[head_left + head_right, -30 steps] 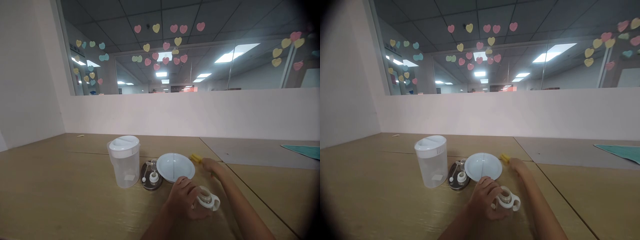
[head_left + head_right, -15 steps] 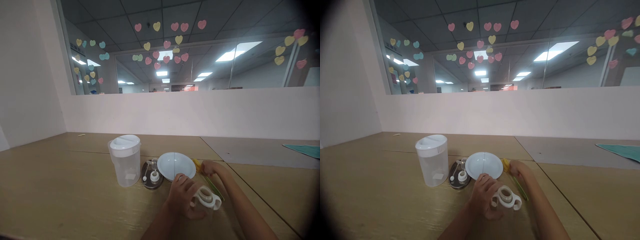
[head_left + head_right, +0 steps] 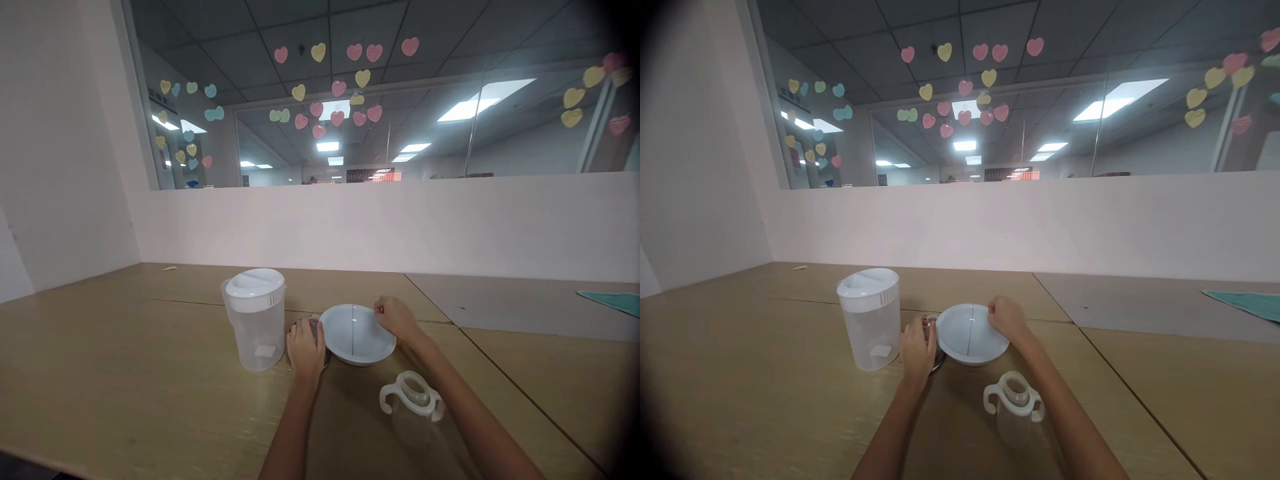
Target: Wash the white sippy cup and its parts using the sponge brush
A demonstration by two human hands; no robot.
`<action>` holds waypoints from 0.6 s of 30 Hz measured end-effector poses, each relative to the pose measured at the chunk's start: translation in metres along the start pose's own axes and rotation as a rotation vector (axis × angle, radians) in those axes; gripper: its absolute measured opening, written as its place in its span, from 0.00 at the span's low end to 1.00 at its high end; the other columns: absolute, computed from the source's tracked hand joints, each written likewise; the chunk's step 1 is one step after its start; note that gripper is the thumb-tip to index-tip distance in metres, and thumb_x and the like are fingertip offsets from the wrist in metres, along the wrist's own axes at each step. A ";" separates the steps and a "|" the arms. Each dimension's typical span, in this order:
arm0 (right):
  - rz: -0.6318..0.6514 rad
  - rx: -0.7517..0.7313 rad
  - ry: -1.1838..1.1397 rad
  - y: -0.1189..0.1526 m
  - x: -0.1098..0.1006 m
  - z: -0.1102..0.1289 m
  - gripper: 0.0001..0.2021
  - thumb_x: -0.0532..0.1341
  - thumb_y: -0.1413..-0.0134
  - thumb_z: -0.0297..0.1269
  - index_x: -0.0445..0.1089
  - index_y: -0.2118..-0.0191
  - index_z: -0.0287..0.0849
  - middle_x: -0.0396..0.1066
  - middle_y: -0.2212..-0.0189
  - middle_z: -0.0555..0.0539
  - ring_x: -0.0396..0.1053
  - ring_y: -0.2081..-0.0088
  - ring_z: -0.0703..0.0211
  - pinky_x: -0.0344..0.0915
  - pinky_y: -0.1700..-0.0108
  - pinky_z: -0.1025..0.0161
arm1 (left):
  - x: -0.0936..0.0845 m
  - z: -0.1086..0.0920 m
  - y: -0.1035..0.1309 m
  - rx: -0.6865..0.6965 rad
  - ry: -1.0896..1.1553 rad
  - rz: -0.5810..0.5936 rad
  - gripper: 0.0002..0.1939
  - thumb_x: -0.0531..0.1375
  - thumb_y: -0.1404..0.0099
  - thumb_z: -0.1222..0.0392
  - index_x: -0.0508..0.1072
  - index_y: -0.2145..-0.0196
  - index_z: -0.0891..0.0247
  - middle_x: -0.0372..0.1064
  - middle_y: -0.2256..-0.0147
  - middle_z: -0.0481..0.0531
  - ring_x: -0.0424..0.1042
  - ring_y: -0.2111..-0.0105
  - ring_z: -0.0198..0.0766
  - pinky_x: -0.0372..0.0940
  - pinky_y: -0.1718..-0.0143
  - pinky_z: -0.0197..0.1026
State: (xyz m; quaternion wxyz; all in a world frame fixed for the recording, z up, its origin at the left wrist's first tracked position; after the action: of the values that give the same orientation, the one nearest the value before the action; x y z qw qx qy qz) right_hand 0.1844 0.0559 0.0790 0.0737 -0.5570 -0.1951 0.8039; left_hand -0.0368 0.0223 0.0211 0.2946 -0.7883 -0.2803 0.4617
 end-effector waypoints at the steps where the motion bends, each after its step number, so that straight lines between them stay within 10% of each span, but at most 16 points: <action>1: 0.039 -0.011 0.001 0.000 0.006 0.001 0.11 0.52 0.61 0.22 0.70 0.78 0.39 0.72 0.71 0.45 0.66 0.69 0.61 0.52 0.70 0.68 | 0.001 0.002 -0.001 -0.024 -0.031 0.026 0.18 0.44 0.32 0.55 0.68 0.56 0.63 0.70 0.62 0.55 0.67 0.60 0.43 0.58 0.58 0.43; 10: 0.301 -0.106 -0.097 -0.001 0.033 -0.012 0.12 0.54 0.63 0.21 0.73 0.75 0.38 0.73 0.73 0.47 0.67 0.70 0.63 0.57 0.69 0.70 | 0.011 0.009 0.002 -0.139 -0.249 0.258 0.20 0.43 0.31 0.52 0.71 0.59 0.64 0.71 0.61 0.58 0.68 0.57 0.45 0.58 0.59 0.43; 18: 0.537 -0.173 -0.369 0.002 0.049 -0.011 0.25 0.56 0.53 0.31 0.64 0.46 0.43 0.72 0.65 0.48 0.69 0.64 0.60 0.63 0.60 0.65 | 0.011 0.006 0.003 -0.152 -0.297 0.397 0.25 0.40 0.31 0.52 0.74 0.65 0.65 0.73 0.63 0.59 0.70 0.58 0.45 0.58 0.58 0.45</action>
State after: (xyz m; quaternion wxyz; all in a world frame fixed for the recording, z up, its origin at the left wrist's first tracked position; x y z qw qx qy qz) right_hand 0.1762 0.0733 0.0327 -0.2248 -0.4376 -0.1188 0.8625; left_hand -0.0371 0.0294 0.0104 0.0935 -0.7712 -0.1943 0.5989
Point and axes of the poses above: each hand's wrist, its own y-axis away from the middle knuckle, its own x-axis out of the palm, z = x × y, the point moved 2 cm from there along -y, towards the middle knuckle
